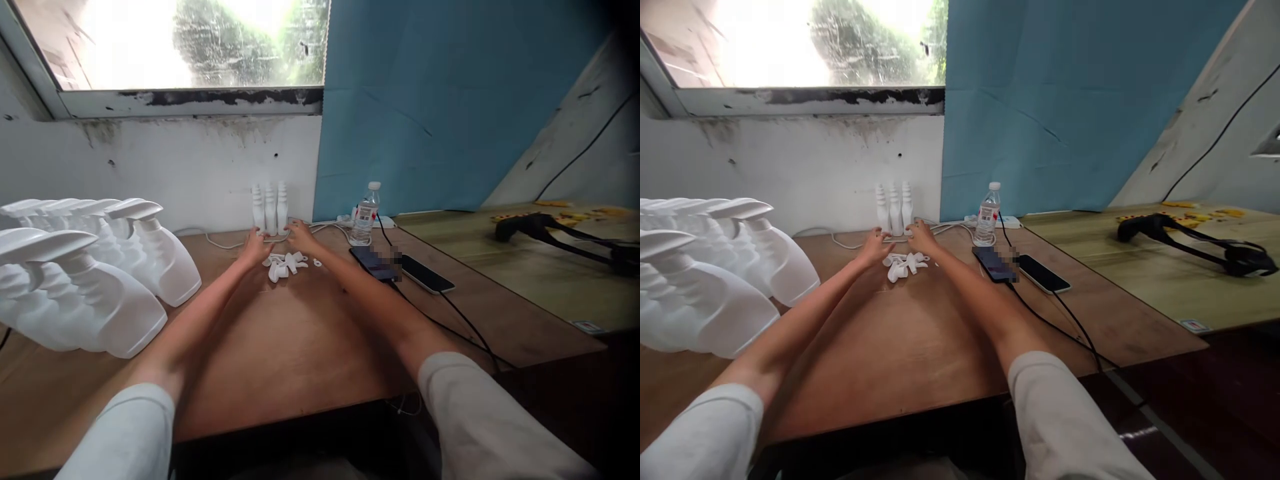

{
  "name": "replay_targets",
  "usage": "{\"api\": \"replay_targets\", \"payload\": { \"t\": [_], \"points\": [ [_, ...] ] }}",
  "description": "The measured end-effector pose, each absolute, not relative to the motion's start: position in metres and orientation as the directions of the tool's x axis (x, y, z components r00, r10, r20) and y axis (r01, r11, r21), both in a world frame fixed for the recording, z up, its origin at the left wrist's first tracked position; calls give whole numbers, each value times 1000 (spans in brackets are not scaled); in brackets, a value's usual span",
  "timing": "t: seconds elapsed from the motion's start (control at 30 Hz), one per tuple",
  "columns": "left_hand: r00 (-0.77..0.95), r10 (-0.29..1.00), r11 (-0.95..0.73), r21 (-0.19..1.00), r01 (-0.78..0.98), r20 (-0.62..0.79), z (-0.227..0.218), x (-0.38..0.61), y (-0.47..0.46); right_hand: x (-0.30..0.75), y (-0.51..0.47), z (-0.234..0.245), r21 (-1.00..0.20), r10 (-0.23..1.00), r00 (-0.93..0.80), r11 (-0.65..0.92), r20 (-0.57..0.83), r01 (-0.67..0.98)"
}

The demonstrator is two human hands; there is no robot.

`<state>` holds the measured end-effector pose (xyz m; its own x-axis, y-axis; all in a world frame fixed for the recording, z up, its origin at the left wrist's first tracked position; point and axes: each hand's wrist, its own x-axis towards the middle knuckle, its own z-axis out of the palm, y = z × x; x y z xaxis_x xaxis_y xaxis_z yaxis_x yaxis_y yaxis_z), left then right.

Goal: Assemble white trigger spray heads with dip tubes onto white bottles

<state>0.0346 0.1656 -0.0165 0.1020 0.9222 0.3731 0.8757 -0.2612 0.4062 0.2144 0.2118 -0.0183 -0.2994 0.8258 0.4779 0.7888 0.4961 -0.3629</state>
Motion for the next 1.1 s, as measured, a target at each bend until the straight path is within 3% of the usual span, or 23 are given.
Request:
{"api": "replay_targets", "payload": {
  "t": [0.3, 0.57, 0.83, 1.1],
  "points": [
    [-219, 924, 49, 471, 881, 313, -30, 57, 266, 184, 282, -29, -406, 947, -176, 277, 268, 871],
    [-317, 903, 123, 532, 838, 291, -35, 61, 301, 164, 313, -43, -487, 960, -97, 219, 264, 845],
    [-349, 868, 80, 594, 800, 352, -38, 56, 288, 168, 306, -51, -552, 906, -147, 363, 396, 751],
    [-247, 877, -51, 593, 804, 411, -30, 5, 226, 205, 276, -46, -601, 801, -273, 585, 532, 545]
  ]
}}
